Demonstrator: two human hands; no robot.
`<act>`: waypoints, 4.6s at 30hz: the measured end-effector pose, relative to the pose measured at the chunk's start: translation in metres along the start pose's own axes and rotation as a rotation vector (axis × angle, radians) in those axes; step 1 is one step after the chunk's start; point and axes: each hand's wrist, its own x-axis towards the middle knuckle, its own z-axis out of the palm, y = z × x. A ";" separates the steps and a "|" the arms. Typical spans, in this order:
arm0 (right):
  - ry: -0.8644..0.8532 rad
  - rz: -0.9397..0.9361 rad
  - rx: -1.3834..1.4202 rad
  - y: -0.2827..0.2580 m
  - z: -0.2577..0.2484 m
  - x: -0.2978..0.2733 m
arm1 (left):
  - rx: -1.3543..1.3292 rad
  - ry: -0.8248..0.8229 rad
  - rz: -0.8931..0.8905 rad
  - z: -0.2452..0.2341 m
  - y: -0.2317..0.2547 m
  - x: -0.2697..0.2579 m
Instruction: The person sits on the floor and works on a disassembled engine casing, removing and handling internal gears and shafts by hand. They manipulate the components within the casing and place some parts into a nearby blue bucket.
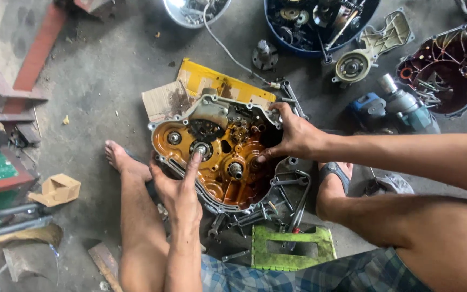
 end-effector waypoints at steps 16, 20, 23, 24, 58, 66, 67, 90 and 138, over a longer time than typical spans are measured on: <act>-0.005 -0.022 0.024 0.003 0.009 0.006 | -0.094 0.012 -0.034 -0.007 -0.007 0.004; -0.017 -0.019 0.048 0.010 0.003 0.013 | 0.027 0.030 0.015 0.001 -0.005 0.001; -0.023 -0.009 0.052 0.022 0.005 0.013 | -0.020 -0.009 0.011 -0.003 -0.010 -0.001; -0.016 -0.021 0.049 0.026 0.008 0.012 | -0.068 -0.037 0.003 -0.006 -0.011 -0.001; 0.202 -0.103 -0.042 0.007 0.006 0.008 | -0.197 -0.061 -0.052 -0.008 0.007 -0.001; 0.090 0.010 -0.076 -0.002 -0.002 0.008 | -0.082 -0.035 -0.081 -0.014 0.001 -0.005; 0.091 0.013 -0.074 -0.002 -0.002 0.007 | -0.080 -0.039 -0.084 -0.014 0.000 -0.006; 0.212 -1.087 -0.750 -0.020 -0.028 0.016 | -0.158 -0.057 -0.159 -0.020 0.004 -0.008; 0.304 -0.176 0.133 0.050 -0.010 0.009 | -0.026 -0.142 -0.024 -0.026 -0.003 -0.003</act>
